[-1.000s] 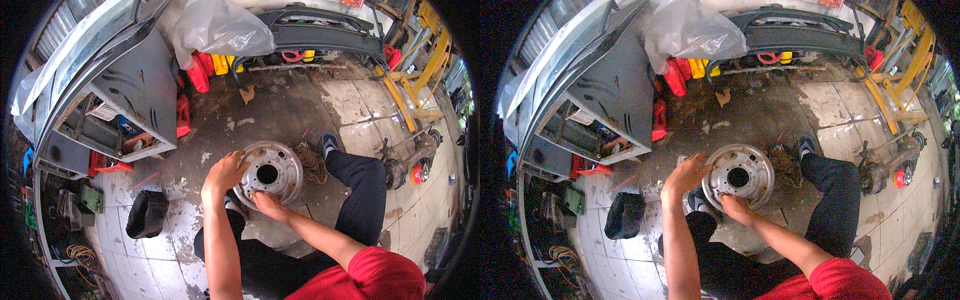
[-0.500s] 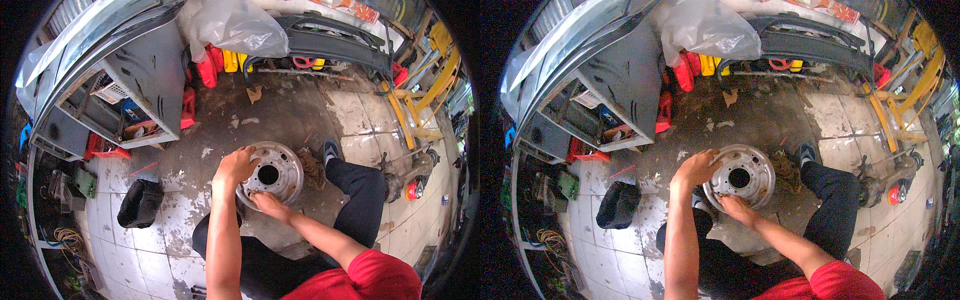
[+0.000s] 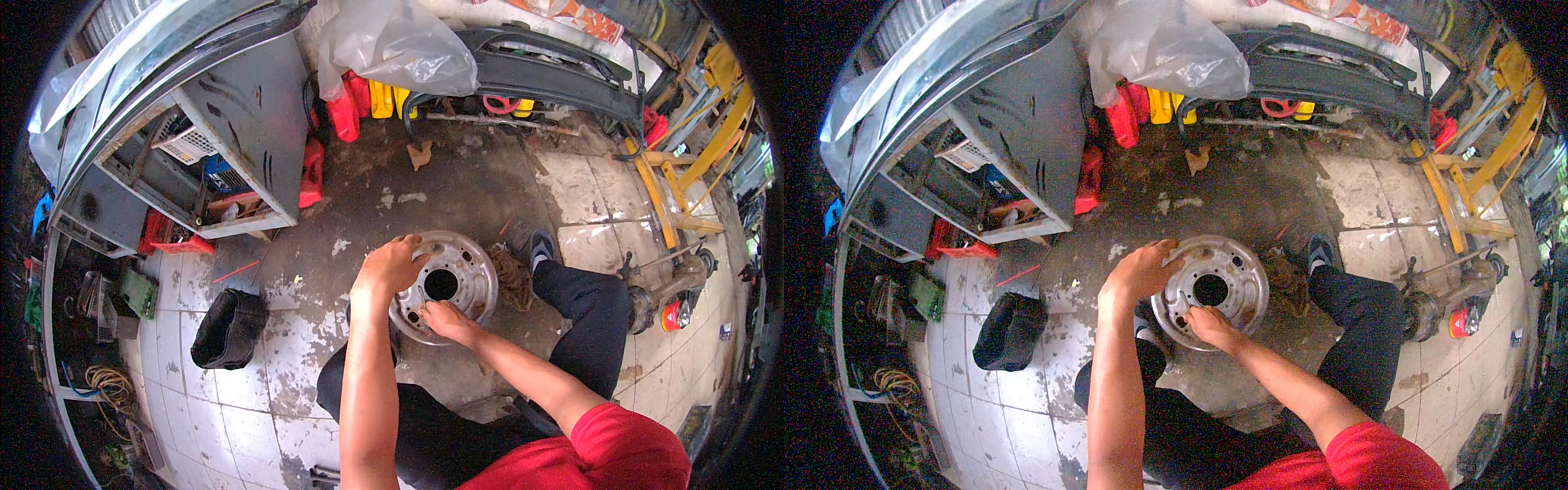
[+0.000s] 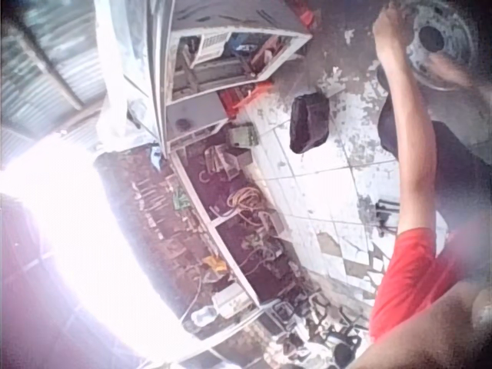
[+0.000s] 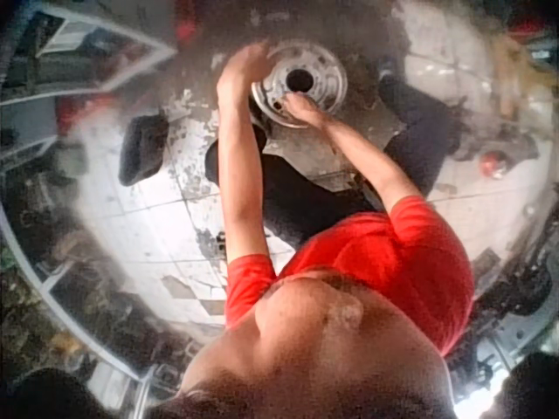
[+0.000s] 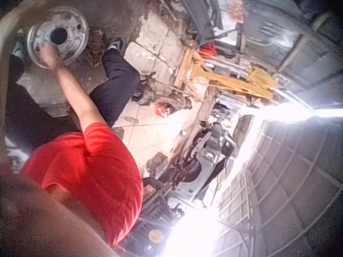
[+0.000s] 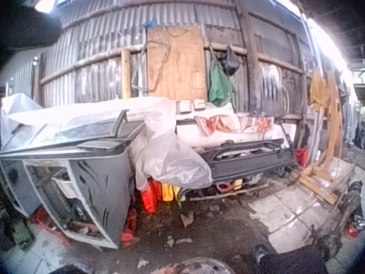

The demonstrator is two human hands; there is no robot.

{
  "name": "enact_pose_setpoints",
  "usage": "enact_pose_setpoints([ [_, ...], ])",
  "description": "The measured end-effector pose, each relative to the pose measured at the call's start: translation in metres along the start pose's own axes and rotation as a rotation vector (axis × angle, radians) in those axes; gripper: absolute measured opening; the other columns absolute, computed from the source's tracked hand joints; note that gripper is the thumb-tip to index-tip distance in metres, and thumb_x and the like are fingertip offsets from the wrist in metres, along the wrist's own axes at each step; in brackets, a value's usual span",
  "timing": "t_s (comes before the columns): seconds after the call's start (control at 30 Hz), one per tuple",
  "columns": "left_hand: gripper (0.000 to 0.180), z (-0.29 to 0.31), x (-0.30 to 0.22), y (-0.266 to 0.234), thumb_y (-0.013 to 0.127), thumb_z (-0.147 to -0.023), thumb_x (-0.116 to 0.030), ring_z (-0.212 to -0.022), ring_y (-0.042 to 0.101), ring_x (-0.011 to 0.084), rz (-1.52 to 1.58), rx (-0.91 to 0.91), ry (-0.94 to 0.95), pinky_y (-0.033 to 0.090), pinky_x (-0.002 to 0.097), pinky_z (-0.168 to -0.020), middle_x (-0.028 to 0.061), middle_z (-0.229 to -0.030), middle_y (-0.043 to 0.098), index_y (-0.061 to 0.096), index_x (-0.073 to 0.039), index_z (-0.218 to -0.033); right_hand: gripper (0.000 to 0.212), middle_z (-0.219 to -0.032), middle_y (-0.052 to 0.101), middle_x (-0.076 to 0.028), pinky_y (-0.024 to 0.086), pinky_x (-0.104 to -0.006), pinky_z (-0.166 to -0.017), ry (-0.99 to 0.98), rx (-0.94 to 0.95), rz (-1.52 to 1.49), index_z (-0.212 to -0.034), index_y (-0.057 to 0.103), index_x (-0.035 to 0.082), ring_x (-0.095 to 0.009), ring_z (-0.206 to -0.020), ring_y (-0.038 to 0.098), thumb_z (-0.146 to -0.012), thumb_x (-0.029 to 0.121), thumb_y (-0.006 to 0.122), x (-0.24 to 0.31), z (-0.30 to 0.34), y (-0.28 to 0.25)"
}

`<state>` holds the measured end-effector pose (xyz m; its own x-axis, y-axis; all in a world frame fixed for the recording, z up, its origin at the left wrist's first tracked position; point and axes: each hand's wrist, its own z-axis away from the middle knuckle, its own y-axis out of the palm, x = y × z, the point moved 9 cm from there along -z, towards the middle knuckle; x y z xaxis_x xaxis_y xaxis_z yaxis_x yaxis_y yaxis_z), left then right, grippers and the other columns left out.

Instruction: The person sits on the floor and uses a small metal tool to scrape and clean the surface of a detached wheel hub. They repeatedly scrape around the bolt holes and central area, occasionally wiping away debris with their fingers.

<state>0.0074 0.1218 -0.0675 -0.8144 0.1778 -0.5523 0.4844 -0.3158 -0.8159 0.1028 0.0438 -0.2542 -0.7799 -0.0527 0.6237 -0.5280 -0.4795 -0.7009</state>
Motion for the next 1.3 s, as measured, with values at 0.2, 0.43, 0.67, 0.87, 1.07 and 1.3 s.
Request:
enact_pose_setpoints([
  [0.2, 0.042, 0.0, -0.001, -0.003, 0.056, -0.09, -0.036, -0.108, 0.059, 0.0361, -0.006, 0.031, -0.017, 0.048, 0.0445, -0.091, 0.0175, -0.117, 0.062, 0.056, -0.009, -0.123, 0.032, -0.085, 0.064, -0.024, 0.048, -0.0515, -0.072, -0.112, -0.056, 0.032, -0.092, 0.063, 0.0, -0.043, -0.083, 0.062, -0.094, 0.028, 0.049, 0.011, 0.004, 0.012],
  [0.43, 0.041, -0.002, -0.002, 0.002, 0.057, -0.089, -0.034, -0.107, 0.059, 0.0356, 0.015, -0.001, 0.003, 0.048, 0.0442, -0.09, 0.0184, -0.117, 0.062, 0.058, -0.008, -0.12, 0.035, -0.083, 0.063, -0.025, 0.048, -0.0517, -0.072, -0.121, -0.084, -0.053, -0.089, 0.064, -0.001, -0.043, -0.082, 0.063, -0.094, 0.03, 0.048, 0.007, -0.003, 0.01],
  [0.67, 0.039, -0.003, -0.002, 0.003, 0.057, -0.089, -0.034, -0.106, 0.06, 0.036, -0.011, -0.033, 0.046, 0.048, 0.0444, -0.089, 0.0182, -0.115, 0.062, 0.059, -0.008, -0.119, 0.038, -0.081, 0.063, -0.026, 0.048, -0.0507, -0.072, 0.004, -0.022, -0.035, -0.091, 0.062, -0.002, -0.044, -0.08, 0.062, -0.095, 0.033, 0.048, -0.011, 0.003, -0.008],
  [0.87, 0.039, -0.005, -0.004, 0.001, 0.057, -0.089, -0.035, -0.103, 0.061, 0.0358, -0.037, -0.019, 0.011, 0.049, 0.0456, -0.087, 0.0183, -0.113, 0.063, 0.059, -0.008, -0.118, 0.035, -0.078, 0.063, -0.025, 0.048, -0.0507, -0.068, -0.022, -0.168, -0.23, -0.09, 0.062, -0.002, -0.044, -0.078, 0.062, -0.095, 0.031, 0.05, -0.016, 0.011, 0.004],
  [1.07, 0.045, -0.004, -0.005, 0.002, 0.056, -0.09, -0.038, -0.11, 0.057, 0.0366, -0.012, 0.03, -0.019, 0.047, 0.0439, -0.093, 0.02, -0.118, 0.061, 0.056, -0.009, -0.124, 0.035, -0.079, 0.064, -0.025, 0.049, -0.0473, -0.068, 0.002, -0.15, -0.203, -0.099, 0.064, -0.003, -0.042, -0.078, 0.064, -0.095, 0.03, 0.052, -0.02, 0.016, 0.0],
  [1.3, 0.04, -0.005, -0.004, 0.0, 0.057, -0.089, -0.037, -0.104, 0.061, 0.0356, -0.054, -0.028, 0.015, 0.05, 0.0448, -0.088, 0.0183, -0.112, 0.064, 0.059, -0.008, -0.117, 0.033, -0.081, 0.063, -0.026, 0.047, -0.0529, -0.067, -0.062, -0.163, -0.12, -0.092, 0.062, -0.001, -0.046, -0.08, 0.061, -0.095, 0.029, 0.051, -0.004, 0.023, 0.001],
])
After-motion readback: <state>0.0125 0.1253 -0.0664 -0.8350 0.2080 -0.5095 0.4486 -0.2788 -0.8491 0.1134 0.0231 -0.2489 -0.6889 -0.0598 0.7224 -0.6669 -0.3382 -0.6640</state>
